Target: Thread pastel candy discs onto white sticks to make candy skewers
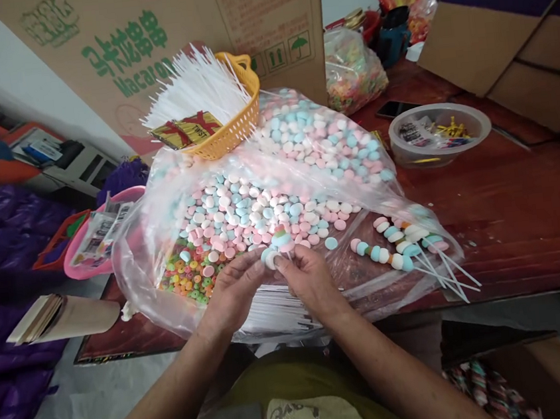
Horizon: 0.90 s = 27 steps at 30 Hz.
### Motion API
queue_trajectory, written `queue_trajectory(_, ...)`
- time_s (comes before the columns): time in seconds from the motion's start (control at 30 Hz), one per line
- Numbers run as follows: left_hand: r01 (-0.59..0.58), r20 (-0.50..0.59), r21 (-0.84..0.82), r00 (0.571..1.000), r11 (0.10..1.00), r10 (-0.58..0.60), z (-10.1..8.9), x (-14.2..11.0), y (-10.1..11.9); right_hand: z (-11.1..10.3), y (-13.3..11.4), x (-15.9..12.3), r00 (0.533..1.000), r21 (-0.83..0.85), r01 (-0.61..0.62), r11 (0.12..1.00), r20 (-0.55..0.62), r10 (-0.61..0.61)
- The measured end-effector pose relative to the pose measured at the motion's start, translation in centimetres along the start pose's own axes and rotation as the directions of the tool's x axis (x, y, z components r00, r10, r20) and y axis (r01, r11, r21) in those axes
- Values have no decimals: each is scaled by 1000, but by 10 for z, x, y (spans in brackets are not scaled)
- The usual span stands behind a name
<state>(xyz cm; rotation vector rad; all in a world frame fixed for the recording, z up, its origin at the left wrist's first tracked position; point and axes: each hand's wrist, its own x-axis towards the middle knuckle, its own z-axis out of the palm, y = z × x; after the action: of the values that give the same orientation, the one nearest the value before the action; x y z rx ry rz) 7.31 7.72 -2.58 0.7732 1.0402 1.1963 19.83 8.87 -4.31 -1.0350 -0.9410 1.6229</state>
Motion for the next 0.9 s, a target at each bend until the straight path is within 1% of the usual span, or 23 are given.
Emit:
queue_trajectory(0.03,-33,29,34,999,999,32,-1,-3,0,4,0,-2,1000,90,-24,996,-6,24)
queue_trajectory(0.1,-107,41,96,994,990,104,-4,-9,1,13,2,-7,999,211,-29,977,-20,34)
queue_trajectory(0.2,-164,15,139,986,976,164,-11,-15,3,25,3,-14,999,252,-1,968,-35,10)
queue_trajectory(0.33,-163,-13,55,986,985,164,-24,-19,3,38,5,-18,994,148,-105,983,29,102)
queue_trajectory(0.4,-154,-13,7,988,988,154,-31,-20,1,44,7,-17,991,108,-133,985,4,134)
queue_trajectory(0.47,-156,1,-16,988,988,156,-38,-20,-1,50,11,-14,991,91,-125,988,-35,128)
queue_trajectory(0.53,-164,14,-16,986,986,165,-43,-18,-2,54,14,-11,991,71,-124,990,-42,127)
queue_trajectory(0.6,-164,-22,-35,986,986,163,-49,-15,-3,53,13,-13,990,3,-142,990,-10,142)
queue_trajectory(0.63,-151,-62,-63,987,987,147,-52,-14,-3,51,11,-16,989,-67,-147,987,6,147)
queue_trajectory(0.67,-135,-114,-100,986,986,124,-55,-13,-2,47,8,-21,990,-172,-132,976,22,138)
queue_trajectory(0.7,-123,-167,-139,981,983,99,-57,-11,-2,43,5,-28,993,-306,-92,948,43,110)
queue_trajectory(0.73,-117,-211,-169,974,979,80,-60,-10,-1,38,1,-35,995,-453,-28,891,70,67)
queue_trajectory(0.8,-123,-253,-179,965,976,76,-64,-9,0,30,-5,-49,990,-696,114,709,143,-19)
queue_trajectory(0.83,-144,-257,-161,961,976,100,-65,-8,0,28,-6,-54,983,-772,164,614,176,-42)
queue_trajectory(0.9,-200,-239,-103,956,974,171,-64,-9,-1,26,-7,-59,978,-863,200,464,202,-45)
